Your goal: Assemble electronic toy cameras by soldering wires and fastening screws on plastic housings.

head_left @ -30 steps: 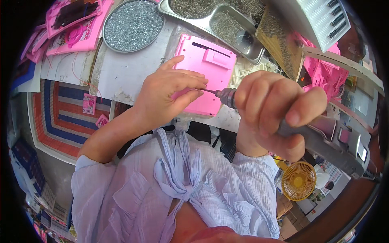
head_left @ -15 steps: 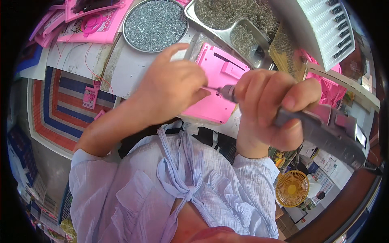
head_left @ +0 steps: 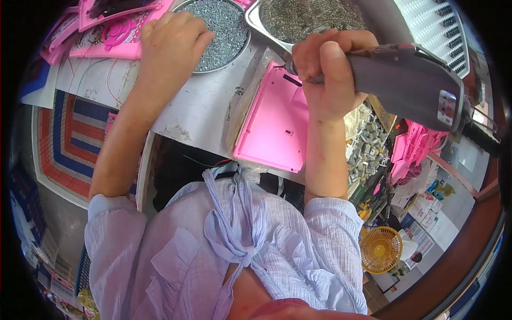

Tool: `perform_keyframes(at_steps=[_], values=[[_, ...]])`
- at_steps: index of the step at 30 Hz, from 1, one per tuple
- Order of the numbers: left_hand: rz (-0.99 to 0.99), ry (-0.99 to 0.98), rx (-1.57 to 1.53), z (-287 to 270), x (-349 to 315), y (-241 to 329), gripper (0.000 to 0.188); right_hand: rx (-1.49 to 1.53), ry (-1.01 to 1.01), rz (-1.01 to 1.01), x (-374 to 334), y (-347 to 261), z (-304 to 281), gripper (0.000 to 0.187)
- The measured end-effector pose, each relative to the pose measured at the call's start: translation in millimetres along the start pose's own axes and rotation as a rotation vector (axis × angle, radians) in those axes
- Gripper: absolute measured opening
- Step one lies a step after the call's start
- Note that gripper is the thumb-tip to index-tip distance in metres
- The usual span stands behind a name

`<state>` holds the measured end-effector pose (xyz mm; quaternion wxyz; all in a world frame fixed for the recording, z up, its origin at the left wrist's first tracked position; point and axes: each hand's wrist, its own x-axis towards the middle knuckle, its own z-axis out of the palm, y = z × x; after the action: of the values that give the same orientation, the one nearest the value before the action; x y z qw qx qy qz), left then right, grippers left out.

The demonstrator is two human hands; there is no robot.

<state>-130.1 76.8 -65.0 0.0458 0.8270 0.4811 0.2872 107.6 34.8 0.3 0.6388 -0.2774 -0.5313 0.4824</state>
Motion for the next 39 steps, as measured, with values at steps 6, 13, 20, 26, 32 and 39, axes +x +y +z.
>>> perform_keyframes(at_steps=[6,13,20,26,32,39], values=[[0.090,-0.003,-0.021,7,3,-5,0.021,-0.092,0.035,0.011,4,-5,4,0.014],[0.053,0.007,-0.020,3,5,-3,0.017,-0.266,-0.004,-0.013,-18,-15,20,0.018],[0.230,-0.060,-0.307,-18,-23,37,0.010,-0.283,-0.089,-0.043,-17,-13,13,0.014],[0.251,-0.065,-0.535,-27,-30,70,0.015,-0.009,-0.229,-0.064,-6,-63,35,0.027],[0.257,-0.066,-0.445,-31,-37,69,0.015,-0.025,-0.184,-0.005,-22,-63,46,0.026],[0.153,0.040,-0.302,-23,-4,17,0.019,-0.039,-0.108,0.089,-39,-65,55,0.025]])
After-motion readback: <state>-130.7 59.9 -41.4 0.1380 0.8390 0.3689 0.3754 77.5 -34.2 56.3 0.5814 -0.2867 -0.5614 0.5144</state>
